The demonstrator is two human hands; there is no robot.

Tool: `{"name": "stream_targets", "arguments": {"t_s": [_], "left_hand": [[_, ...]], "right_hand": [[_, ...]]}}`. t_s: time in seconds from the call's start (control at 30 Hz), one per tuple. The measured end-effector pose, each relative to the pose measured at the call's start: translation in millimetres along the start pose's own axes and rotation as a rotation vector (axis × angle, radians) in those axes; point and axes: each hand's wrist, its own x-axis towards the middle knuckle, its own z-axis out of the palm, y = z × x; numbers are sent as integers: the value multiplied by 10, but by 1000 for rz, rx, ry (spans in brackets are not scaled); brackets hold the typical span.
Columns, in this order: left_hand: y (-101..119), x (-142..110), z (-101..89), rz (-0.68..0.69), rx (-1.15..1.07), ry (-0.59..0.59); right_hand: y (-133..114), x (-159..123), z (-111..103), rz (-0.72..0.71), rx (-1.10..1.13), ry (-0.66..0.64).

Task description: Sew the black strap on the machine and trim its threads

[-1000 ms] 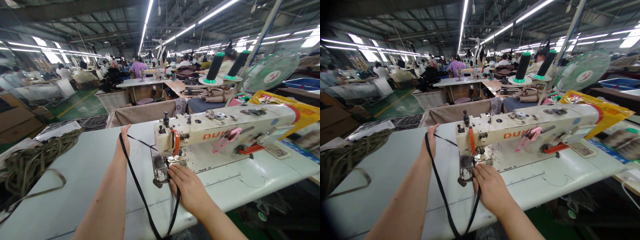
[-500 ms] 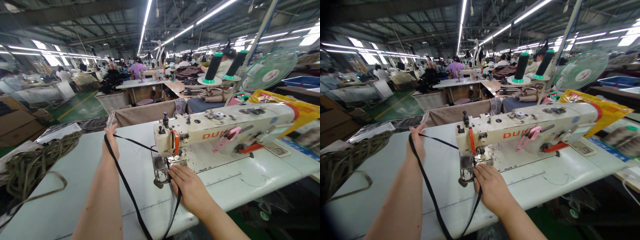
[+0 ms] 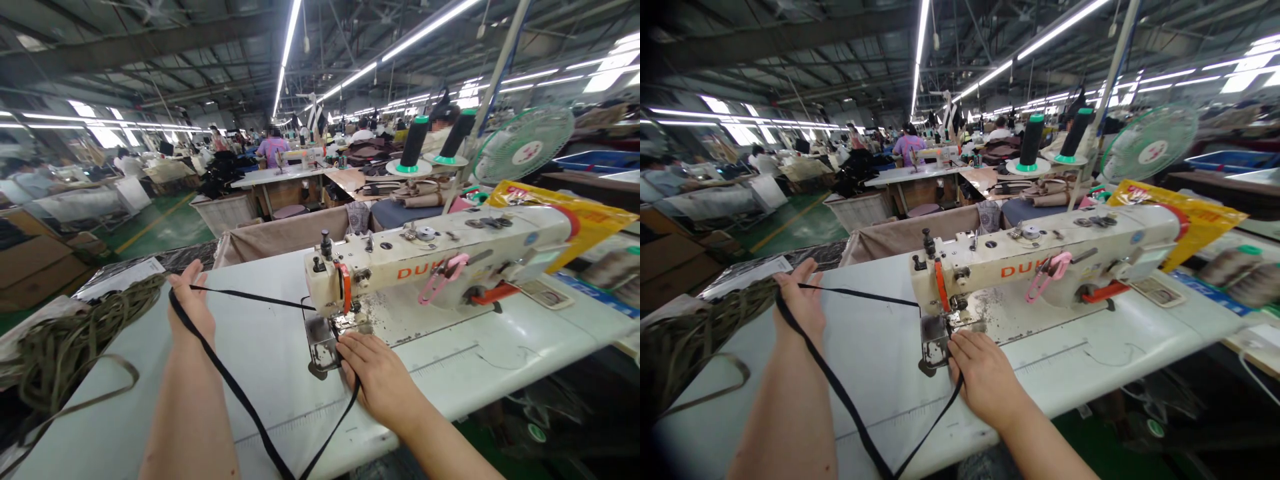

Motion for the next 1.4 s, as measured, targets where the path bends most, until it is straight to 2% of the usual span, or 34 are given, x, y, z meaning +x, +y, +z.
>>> {"name": "stream_targets", "arguments": {"t_s": [0.1, 0.2, 0.4, 0.57, 0.67, 0.73, 0.77, 0.83, 0.87, 0.93, 1.03, 1.13, 1.23, 1.3, 1.4], "left_hand": [[-7, -111, -220, -7, 29, 51], [-43, -314, -473, -51, 37, 44], [3, -882, -956, -293, -181, -91], [122, -1483, -1378, -441, -216, -248], [201, -1889, -1645, -453, -178, -398], [297, -2117, -1764, -448, -152, -625], [357, -2202, -1794, -449, -150, -788], [480, -2309, -1793, -467, -101, -1109], [532, -2334, -1767, -476, -29, -1215], [606, -2353, -1689, -467, 143, -1294], [646, -2368, -1546, -407, 266, -1224], [661, -2401, -1386, -331, 266, -1062], [685, -2435, -1203, -95, 438, -917], [692, -2456, -1080, 87, 594, -923], [664, -2500, -934, 258, 744, -1063]], "right_hand": [[1, 0, 14, 7, 19, 10], [14, 9, 12, 7, 43, 25], [14, -37, -155, -54, 179, 114], [-150, -382, -315, -40, 311, 265], [-271, -652, -365, -71, 293, 278], [-327, -798, -386, -112, 242, 262], [-345, -855, -391, -125, 211, 246], [-361, -941, -389, -121, 151, 200], [-359, -973, -384, -109, 130, 174], [-335, -1018, -375, -68, 119, 128], [-240, -1031, -399, 23, 141, 125], [-66, -946, -497, 162, 141, 222], [168, -781, -628, 387, 126, 319], [336, -656, -695, 565, 175, 374], [566, -477, -738, 760, 418, 464]]}}
